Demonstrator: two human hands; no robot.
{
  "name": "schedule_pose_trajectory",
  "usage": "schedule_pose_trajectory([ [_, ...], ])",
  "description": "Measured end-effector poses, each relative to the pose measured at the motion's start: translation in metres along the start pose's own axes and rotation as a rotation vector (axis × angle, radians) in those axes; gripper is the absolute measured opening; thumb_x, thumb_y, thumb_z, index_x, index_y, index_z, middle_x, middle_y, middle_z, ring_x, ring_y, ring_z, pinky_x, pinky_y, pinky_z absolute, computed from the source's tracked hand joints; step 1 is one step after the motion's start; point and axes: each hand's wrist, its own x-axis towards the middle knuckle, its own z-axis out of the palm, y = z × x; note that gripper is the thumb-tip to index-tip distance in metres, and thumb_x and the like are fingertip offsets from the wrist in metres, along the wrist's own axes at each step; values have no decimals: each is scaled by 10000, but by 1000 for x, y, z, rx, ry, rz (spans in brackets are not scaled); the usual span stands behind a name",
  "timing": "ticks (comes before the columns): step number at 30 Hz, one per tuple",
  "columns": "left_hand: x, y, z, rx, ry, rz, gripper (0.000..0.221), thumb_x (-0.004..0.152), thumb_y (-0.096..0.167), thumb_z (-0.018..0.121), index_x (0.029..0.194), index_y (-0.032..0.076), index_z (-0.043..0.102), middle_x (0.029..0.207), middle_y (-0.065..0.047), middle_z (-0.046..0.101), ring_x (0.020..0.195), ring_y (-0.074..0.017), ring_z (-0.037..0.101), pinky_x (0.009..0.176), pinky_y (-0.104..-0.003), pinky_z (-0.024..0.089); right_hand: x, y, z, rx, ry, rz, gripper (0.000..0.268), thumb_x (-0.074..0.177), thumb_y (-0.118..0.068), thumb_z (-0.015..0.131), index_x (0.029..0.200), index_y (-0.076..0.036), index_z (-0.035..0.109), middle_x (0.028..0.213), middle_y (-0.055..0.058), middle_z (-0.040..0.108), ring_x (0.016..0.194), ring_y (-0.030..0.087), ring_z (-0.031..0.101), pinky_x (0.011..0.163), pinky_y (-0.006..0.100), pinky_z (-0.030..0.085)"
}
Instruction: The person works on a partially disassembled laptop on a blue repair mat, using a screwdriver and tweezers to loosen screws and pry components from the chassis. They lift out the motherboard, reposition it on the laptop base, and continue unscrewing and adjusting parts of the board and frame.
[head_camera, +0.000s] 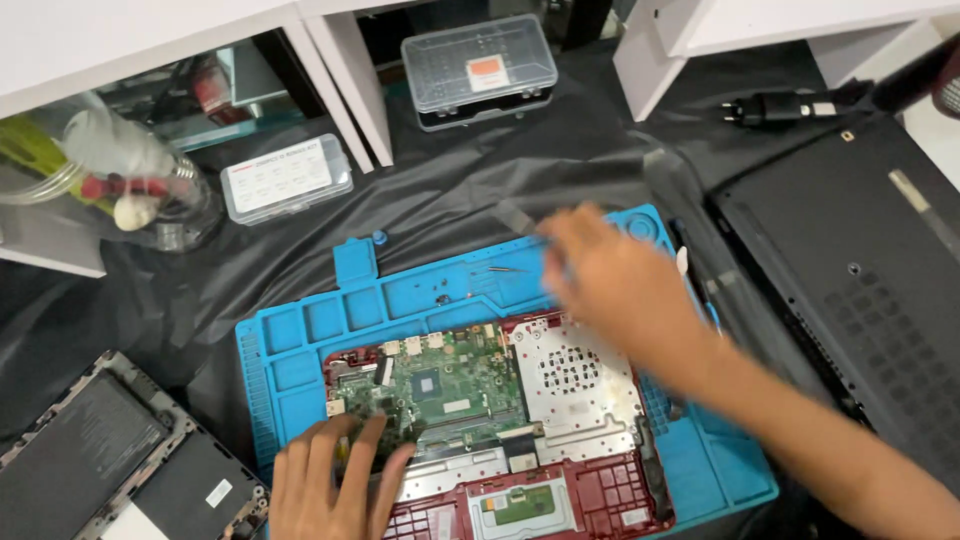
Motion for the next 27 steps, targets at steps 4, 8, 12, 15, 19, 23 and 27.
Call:
schedule_pose_trajectory([
  [4,-1,7,6,34,24,-21,460,773,399,793,1079,59,743,1022,-179,637,919,-330,639,730,-456,504,15,66,7,-171,-98,197,229,938,-217,665,1070,-33,628,957,204,689,813,424,702,661,527,573],
  [8,4,18,0,32,129,-154,472,768,382,812,1100,60,725,1103,-207,631,946,-351,629,778,-464,511,18,79,0,-171,-212,254,256,921,-276,700,1089,-84,679,903,223,709,883,434,697,763,532,570],
  [12,7,22,-1,48,181,-240,505,765,379,815,1140,60,704,1175,-237,602,1005,-397,633,825,-480,520,16,61,-22,-130,-151,171,302,866,-304,725,1028,-51,693,966,198,711,883,436,685,717,540,554],
  [15,4,26,0,63,145,-299,534,764,399,815,1163,62,702,1195,-245,589,999,-412,636,809,-484,527,11,47,-34,-113,-447,248,185,903,-312,661,981,-167,747,915,164,719,913,363,707,819,481,563],
  [19,4,28,0,34,92,-358,527,766,405,809,1164,77,701,1209,-231,589,977,-398,645,786,-484,532,8,45,-30,-45,-812,249,205,966,-359,630,1018,-179,713,934,104,758,929,321,725,833,456,557],
  [23,4,30,-3,-48,51,-396,507,763,378,805,1173,100,696,1239,-223,568,975,-393,649,765,-484,532,0,64,-9,99,-748,103,129,905,-185,583,1005,-107,607,842,104,752,849,326,727,759,465,552],
  [27,3,29,0,-103,48,-410,523,749,360,813,1203,129,695,1269,-219,545,993,-401,644,772,-488,530,16,32,-29,-2,-754,226,163,974,-289,633,1042,-142,617,783,143,732,825,348,718,777,478,535],
])
